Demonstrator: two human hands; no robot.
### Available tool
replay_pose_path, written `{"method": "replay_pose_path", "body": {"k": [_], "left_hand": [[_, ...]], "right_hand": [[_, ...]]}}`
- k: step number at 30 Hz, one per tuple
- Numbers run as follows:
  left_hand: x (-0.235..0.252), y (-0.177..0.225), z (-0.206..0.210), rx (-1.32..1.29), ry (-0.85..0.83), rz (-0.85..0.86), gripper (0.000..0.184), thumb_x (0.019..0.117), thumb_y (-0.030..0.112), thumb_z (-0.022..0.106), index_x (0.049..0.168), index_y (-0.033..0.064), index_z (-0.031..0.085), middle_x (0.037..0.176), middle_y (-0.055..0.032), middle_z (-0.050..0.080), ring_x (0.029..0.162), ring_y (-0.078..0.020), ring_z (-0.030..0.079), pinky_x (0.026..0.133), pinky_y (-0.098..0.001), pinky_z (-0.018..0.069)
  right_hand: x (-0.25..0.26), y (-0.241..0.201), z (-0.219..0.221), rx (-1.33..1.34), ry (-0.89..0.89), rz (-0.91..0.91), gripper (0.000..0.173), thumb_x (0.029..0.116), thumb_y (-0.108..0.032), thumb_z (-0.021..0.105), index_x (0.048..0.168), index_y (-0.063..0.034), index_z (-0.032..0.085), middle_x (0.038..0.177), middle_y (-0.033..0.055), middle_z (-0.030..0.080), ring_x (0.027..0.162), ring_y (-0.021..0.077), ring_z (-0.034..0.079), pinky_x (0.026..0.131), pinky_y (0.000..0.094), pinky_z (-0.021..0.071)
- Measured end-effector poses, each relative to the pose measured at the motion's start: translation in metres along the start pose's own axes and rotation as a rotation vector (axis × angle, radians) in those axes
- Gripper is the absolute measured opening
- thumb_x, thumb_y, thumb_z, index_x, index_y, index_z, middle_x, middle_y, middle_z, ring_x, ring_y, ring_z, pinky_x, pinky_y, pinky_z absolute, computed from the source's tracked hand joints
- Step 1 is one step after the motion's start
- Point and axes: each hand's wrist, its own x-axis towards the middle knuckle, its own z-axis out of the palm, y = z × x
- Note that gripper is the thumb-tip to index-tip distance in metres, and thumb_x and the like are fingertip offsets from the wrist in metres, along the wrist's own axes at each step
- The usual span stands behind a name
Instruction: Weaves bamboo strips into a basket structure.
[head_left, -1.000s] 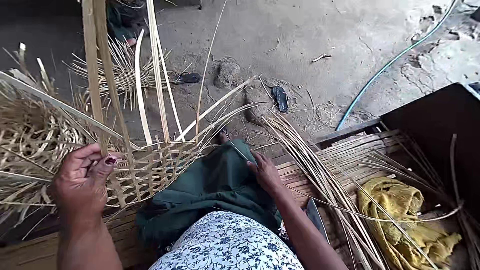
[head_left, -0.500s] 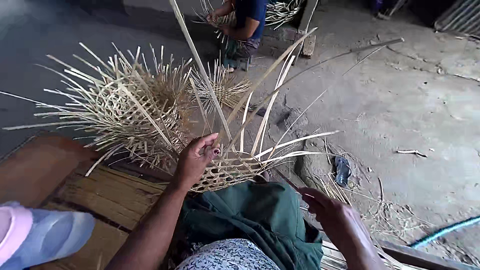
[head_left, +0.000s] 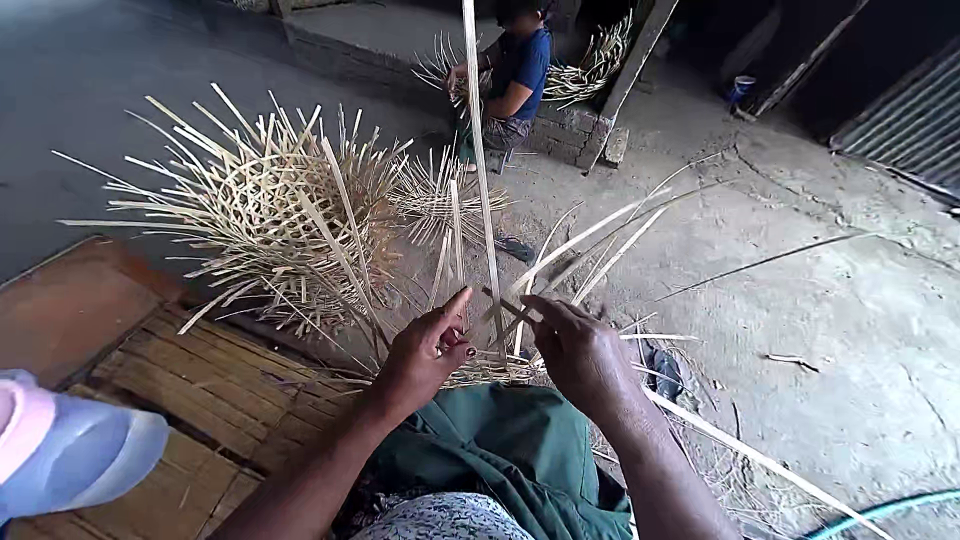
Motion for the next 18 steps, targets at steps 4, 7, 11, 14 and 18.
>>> {"method": "replay_pose_path", "body": {"k": [4,7,11,14,18], "left_hand": [[-0.005,-0.002,-0.005,-0.057,-0.039,-0.016,0.072,0.0934,0.022,0.073,0.157,0.0094,0.041,0.106,-0.006,0.071,0.089,-0.0096,0.067,0.083,-0.0263,0.0568],[-0.006,0.003,-0.003,-0.025,-0.077,-0.014,0.076,0.0917,0.023,0.075,0.157,0.0063,0.04,0.104,-0.0067,0.071,0.09,-0.0117,0.067,0.085,-0.0278,0.0564],[-0.006,0.009,-0.004,0.135,-0.116,0.093,0.077,0.0856,0.029,0.081,0.15,0.0002,0.05,0.099,-0.0124,0.072,0.091,-0.0252,0.067,0.089,-0.0441,0.0544],[-0.007,0.006,-0.003,0.229,-0.077,0.151,0.057,0.087,0.03,0.079,0.137,0.0066,0.065,0.094,-0.0114,0.073,0.086,-0.0267,0.068,0.085,-0.0457,0.0556],[-0.006,0.003,-0.003,0.334,-0.006,0.232,0.047,0.087,0.035,0.078,0.126,0.009,0.073,0.086,-0.0085,0.074,0.08,-0.0249,0.07,0.082,-0.0443,0.0575]], "right_hand": [[0.012,0.012,0.003,0.24,-0.296,0.003,0.027,0.1047,-0.022,0.054,0.119,-0.0163,0.076,0.101,0.0034,0.075,0.079,0.0134,0.07,0.075,0.0379,0.0596],[0.02,0.013,-0.006,0.251,-0.492,0.133,0.026,0.1063,-0.023,0.053,0.12,-0.0145,0.074,0.097,0.004,0.074,0.079,0.0132,0.071,0.076,0.0377,0.0604],[0.02,0.007,-0.011,0.325,-0.559,0.205,0.025,0.1059,-0.022,0.054,0.118,-0.0112,0.073,0.094,0.0029,0.072,0.079,0.0096,0.069,0.077,0.0331,0.0594],[0.017,0.003,-0.01,0.338,-0.551,0.18,0.025,0.106,-0.021,0.053,0.117,-0.0104,0.074,0.096,0.0031,0.072,0.081,0.0089,0.068,0.079,0.0321,0.0578],[0.014,0.003,-0.002,0.288,-0.501,0.099,0.026,0.1061,-0.02,0.052,0.116,-0.0117,0.075,0.104,0.0049,0.074,0.085,0.0127,0.069,0.083,0.0375,0.0573]]}}
